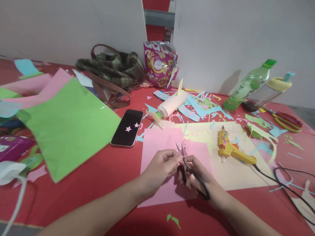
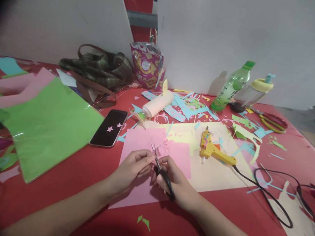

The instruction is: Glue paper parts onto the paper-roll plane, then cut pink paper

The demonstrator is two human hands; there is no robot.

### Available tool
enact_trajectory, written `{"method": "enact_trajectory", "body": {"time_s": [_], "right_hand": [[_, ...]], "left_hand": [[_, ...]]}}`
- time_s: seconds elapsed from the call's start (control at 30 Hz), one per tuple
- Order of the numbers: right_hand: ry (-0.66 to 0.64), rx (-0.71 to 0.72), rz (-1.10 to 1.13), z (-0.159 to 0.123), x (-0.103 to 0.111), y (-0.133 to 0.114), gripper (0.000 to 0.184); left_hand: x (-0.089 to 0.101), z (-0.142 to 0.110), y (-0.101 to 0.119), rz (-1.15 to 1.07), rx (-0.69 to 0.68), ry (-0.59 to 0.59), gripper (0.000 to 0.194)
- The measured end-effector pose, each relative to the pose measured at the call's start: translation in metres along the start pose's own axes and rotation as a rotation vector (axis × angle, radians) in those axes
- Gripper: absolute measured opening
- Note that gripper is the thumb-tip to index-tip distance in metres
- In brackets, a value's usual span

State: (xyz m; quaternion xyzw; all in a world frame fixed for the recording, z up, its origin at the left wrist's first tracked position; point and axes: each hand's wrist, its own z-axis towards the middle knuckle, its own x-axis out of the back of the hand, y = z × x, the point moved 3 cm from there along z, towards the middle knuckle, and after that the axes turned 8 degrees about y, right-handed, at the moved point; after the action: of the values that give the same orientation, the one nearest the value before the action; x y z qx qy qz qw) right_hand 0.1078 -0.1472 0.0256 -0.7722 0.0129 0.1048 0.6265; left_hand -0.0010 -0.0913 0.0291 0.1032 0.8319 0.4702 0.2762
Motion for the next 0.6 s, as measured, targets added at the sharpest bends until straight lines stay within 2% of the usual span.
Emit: {"method": "enact_trajectory", "body": {"time_s": [0.13, 0.6], "right_hand": [[0.002, -0.022, -0.022, -0.0012, 0.0002, 0.0009, 0.034], [0.045, -0.02, 0.001, -0.001, -0.0037, 0.0006, 0.029]], "left_hand": [[-0.0018, 0.0005, 0.0006, -0.026, -0.009, -0.026, 0.027], [0.003, 0.0024, -0.0048, -0.015, 0.012, 0.014, 0.028]]}}
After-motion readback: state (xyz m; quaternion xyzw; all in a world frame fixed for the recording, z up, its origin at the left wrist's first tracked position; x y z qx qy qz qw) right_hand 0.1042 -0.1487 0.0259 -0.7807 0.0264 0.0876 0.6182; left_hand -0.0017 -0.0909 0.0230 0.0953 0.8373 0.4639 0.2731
